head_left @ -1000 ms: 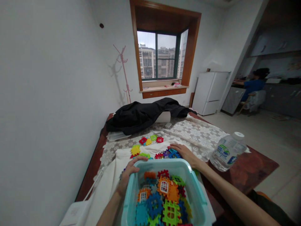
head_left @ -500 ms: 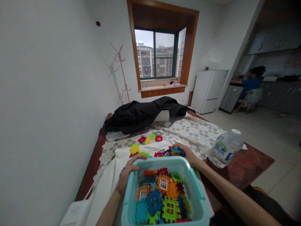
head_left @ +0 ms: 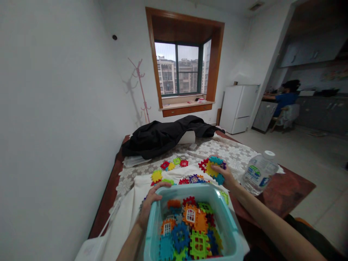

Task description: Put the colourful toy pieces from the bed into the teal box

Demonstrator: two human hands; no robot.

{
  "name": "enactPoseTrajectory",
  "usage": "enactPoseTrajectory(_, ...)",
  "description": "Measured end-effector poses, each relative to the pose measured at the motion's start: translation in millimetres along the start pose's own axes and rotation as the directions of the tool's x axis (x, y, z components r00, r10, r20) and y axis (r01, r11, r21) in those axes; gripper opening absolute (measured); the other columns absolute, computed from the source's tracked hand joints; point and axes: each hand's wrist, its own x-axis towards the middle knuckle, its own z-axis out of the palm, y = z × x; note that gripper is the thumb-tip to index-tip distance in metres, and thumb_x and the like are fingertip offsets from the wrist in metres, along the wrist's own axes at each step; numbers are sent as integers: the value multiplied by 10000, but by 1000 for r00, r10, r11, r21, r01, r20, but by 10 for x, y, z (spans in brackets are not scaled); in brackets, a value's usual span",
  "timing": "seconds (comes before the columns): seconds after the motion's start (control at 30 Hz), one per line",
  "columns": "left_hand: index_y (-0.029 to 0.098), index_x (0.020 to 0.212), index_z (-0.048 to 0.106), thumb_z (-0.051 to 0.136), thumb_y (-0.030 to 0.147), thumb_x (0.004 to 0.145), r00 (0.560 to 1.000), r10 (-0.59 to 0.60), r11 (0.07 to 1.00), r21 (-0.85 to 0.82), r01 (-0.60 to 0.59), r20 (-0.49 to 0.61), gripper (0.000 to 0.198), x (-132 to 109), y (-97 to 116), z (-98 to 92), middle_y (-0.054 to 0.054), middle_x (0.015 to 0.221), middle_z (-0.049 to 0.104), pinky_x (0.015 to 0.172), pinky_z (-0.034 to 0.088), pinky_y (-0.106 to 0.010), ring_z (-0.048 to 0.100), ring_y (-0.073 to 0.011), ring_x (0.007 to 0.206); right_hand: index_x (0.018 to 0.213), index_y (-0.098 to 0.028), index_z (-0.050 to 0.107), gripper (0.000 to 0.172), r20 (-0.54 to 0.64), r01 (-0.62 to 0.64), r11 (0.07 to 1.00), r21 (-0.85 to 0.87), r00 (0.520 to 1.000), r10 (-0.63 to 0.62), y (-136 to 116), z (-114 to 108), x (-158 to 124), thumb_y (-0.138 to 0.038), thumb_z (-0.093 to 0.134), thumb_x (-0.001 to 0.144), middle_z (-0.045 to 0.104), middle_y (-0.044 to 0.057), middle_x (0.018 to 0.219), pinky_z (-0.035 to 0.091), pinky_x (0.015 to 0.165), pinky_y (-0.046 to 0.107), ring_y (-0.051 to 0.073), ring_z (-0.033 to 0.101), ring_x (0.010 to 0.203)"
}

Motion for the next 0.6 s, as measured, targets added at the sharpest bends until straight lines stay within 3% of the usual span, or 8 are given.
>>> enactPoseTrajectory(0.1,186,1116,785,688,256,682,1000,22,999,30,-21,-22,450,-7,3,3,-96,1270,727,908,531,-373,638,-363,1182,1071,-231,727,356,350,261,964,-57,909,-226,-388,228,-215,-482,797,829,754,69,1024,590,834,354,239,714,933)
enactPoseTrajectory(0.23,189,1078,800,682,269,694,997,58,992,117,-53,-45,409,-20,33,11,-87,1294,717,1041,479,-391,566,-381,1297,1286,-257,702,515,810,414,891,-185,578,-101,-679,603,-412,-482,825,840,749,77,1216,552,984,367,244,707,1089)
enactPoseTrajectory(0.3,185,1048,808,691,272,690,994,89,984,159,-79,-57,386,-26,49,20,-91,1272,724,1093,449,-403,539,-393,1334,1422,-283,632,780,926,447,878,-171,378,-12,-711,737,-412,-549,901,740,683,93,1405,504,1094,398,279,656,1262)
enactPoseTrajectory(0.37,182,1031,811,696,267,687,992,105,981,168,-93,-65,372,-38,70,46,-92,1255,729,1115,438,-409,542,-395,1335,1517,-295,552,975,960,454,883,-118,278,-15,-722,767,-371,-633,915,677,574,114,1552,433,1179,436,315,559,1407)
enactPoseTrajectory(0.43,179,1045,808,696,264,692,994,88,988,135,-79,-65,380,-60,100,95,-91,1235,736,1088,463,-413,590,-384,1277,1559,-288,508,1034,937,441,893,-90,342,-75,-727,677,-332,-741,848,694,506,131,1609,369,1224,487,344,478,1477)
enactPoseTrajectory(0.5,179,1074,802,699,260,692,997,48,995,90,-43,-58,403,-86,135,153,-95,1205,745,1004,516,-413,649,-368,1169,1506,-278,567,878,816,436,896,-87,546,-187,-689,485,-327,-808,691,817,576,130,1528,384,1198,511,340,518,1425)
enactPoseTrajectory(0.57,179,1075,800,708,249,682,998,29,997,72,-24,-63,410,-107,167,202,-96,1188,749,910,549,-392,677,-345,1076,1309,-274,693,562,549,439,890,-120,777,-309,-563,232,-369,-707,522,995,707,97,1265,488,1069,461,281,643,1199)
enactPoseTrajectory(0.6,180,1068,800,711,243,674,998,25,997,71,-20,-66,409,-113,179,217,-95,1179,750,872,556,-380,683,-335,1044,1181,-272,724,423,393,429,889,-162,854,-341,-466,96,-407,-598,487,1054,729,66,1094,529,967,410,242,671,1041)
